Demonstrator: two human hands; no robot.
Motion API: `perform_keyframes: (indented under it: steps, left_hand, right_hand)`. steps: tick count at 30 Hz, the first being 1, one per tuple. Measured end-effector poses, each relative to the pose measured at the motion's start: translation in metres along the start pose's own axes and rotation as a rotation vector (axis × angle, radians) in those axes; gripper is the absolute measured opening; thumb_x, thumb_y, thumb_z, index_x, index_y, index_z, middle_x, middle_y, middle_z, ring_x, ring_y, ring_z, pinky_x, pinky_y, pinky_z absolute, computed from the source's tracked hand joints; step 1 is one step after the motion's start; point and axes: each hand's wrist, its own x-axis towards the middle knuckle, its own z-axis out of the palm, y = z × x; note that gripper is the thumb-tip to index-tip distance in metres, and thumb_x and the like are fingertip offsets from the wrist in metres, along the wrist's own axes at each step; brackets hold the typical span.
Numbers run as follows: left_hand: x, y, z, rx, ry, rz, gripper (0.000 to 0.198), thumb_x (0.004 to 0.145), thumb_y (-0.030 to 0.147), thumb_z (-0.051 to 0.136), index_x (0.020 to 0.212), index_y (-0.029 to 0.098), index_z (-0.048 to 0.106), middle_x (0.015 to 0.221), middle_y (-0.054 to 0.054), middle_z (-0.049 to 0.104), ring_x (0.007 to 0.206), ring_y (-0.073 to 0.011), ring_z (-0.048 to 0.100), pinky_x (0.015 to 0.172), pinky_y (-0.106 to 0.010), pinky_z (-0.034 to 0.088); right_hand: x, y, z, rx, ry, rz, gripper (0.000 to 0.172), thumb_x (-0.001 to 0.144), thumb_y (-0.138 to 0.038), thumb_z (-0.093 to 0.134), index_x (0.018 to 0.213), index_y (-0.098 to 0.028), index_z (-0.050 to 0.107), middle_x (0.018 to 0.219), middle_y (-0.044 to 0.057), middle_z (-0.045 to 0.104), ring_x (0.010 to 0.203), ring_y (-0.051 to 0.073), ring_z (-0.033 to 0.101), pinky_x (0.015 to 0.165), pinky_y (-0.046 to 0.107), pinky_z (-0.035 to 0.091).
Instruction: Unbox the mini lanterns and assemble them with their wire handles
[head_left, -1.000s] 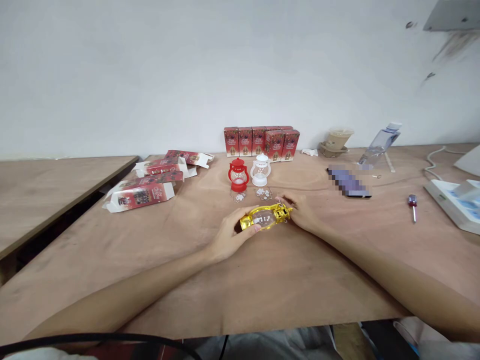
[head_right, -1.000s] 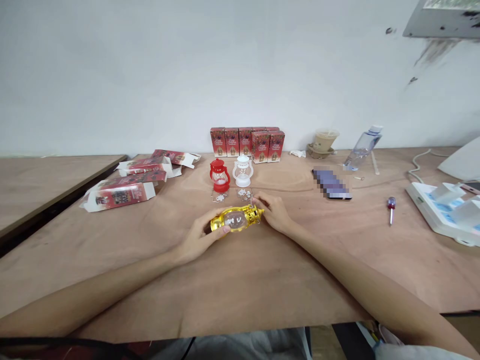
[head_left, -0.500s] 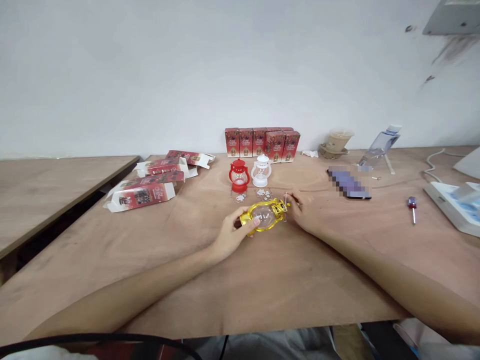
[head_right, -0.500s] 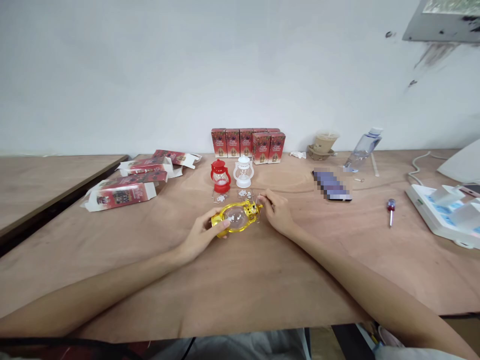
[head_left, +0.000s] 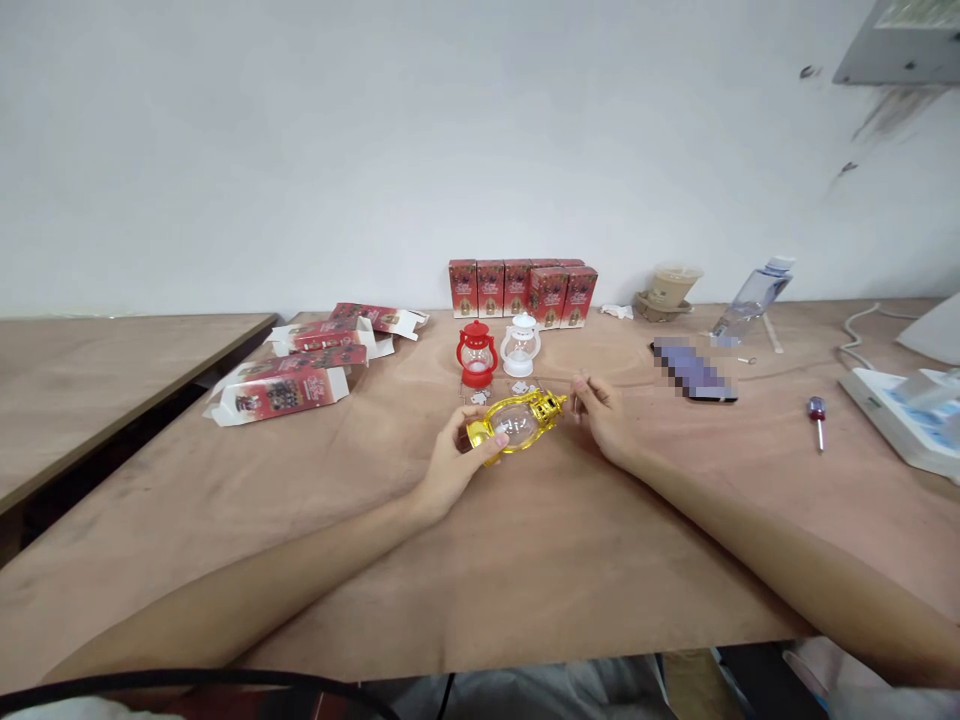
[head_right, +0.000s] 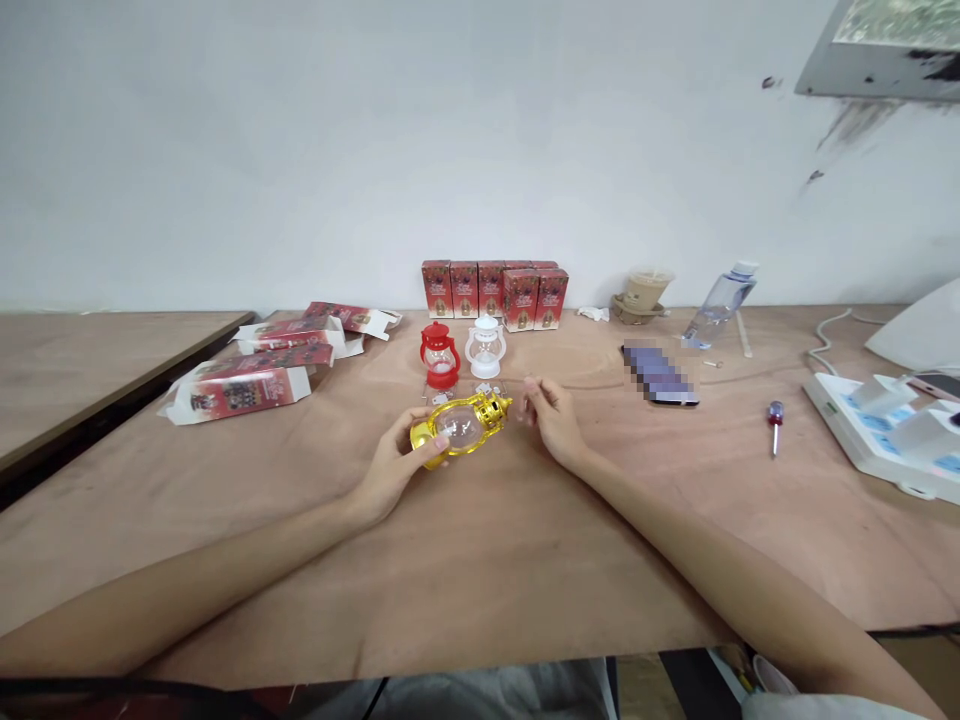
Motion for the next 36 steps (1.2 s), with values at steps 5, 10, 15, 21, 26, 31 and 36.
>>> perform_keyframes:
  steps: [5,10,15,21,26,31,36]
  left_hand:
    - [-0.004,0.003,-0.003,0.065,0.062,0.1,0.047,0.065,0.037,0.074,0.101,0.019,0.05,0.093,-0.002,0.06,0.084,-0.0155,0.058,0.074,-0.028,0.049]
    - [-0.02,0.005,0.0,0.239,0.053,0.549,0.045,0.065,0.025,0.074,0.099,0.02,0.045,0.094,-0.003,0.054,0.087,-0.0147,0.056,0.078,-0.028,0.047]
    - [-0.019,0.0,-0.002,0.504,0.122,0.837,0.043,0.068,0.025,0.071,0.102,0.023,0.046,0.095,-0.003,0.053,0.085,-0.0174,0.054,0.073,-0.03,0.045]
    - [-0.01,0.007,-0.014,0.851,0.15,0.806,0.033,0.073,0.029,0.068,0.104,0.022,0.058,0.095,-0.006,0.058,0.088,-0.0215,0.051,0.077,-0.034,0.037]
    - [-0.008,0.008,-0.015,0.991,0.162,0.739,0.031,0.073,0.03,0.066,0.103,0.023,0.06,0.104,-0.006,0.062,0.095,-0.023,0.052,0.08,-0.034,0.03]
    - [-0.006,0.004,-0.013,0.995,0.033,0.858,0.03,0.078,0.021,0.059,0.107,0.021,0.052,0.115,-0.007,0.065,0.111,-0.023,0.056,0.094,-0.038,0.022]
    - [-0.008,0.002,-0.012,1.067,-0.057,0.848,0.027,0.081,0.019,0.053,0.108,0.021,0.054,0.103,-0.005,0.07,0.107,-0.0223,0.06,0.094,-0.037,0.02]
  right_hand:
    - [0.029,0.023,-0.025,-0.055,0.347,0.06,0.047,0.069,-0.063,0.061,0.074,-0.017,0.06,0.062,-0.001,0.057,0.044,0.008,0.04,0.045,0.024,0.034]
    - [0.035,0.031,-0.046,-0.602,0.227,-0.261,0.042,0.084,-0.054,0.05,0.075,-0.017,0.067,0.068,0.005,0.064,0.056,0.014,0.053,0.058,0.027,0.04]
    - [0.031,0.032,-0.045,-1.094,-0.099,-0.521,0.033,0.092,-0.026,0.042,0.079,-0.019,0.07,0.091,0.009,0.069,0.073,0.016,0.06,0.057,0.026,0.038]
    - [0.03,0.03,-0.041,-1.228,-0.292,-0.554,0.035,0.08,-0.003,0.043,0.095,-0.019,0.071,0.099,0.01,0.069,0.084,0.019,0.062,0.066,0.027,0.046]
    - [0.013,0.016,-0.028,-1.048,-0.147,-0.714,0.022,0.086,-0.014,0.048,0.092,-0.019,0.069,0.095,0.009,0.069,0.084,0.019,0.063,0.072,0.03,0.049]
    - [-0.023,-0.014,0.011,-0.646,0.018,-0.874,0.009,0.086,-0.02,0.055,0.086,-0.02,0.064,0.079,0.006,0.067,0.073,0.015,0.062,0.067,0.027,0.05]
    - [-0.048,-0.034,0.035,-0.465,0.008,-0.912,0.013,0.085,-0.014,0.054,0.093,-0.021,0.062,0.082,0.005,0.063,0.074,0.014,0.061,0.066,0.028,0.051]
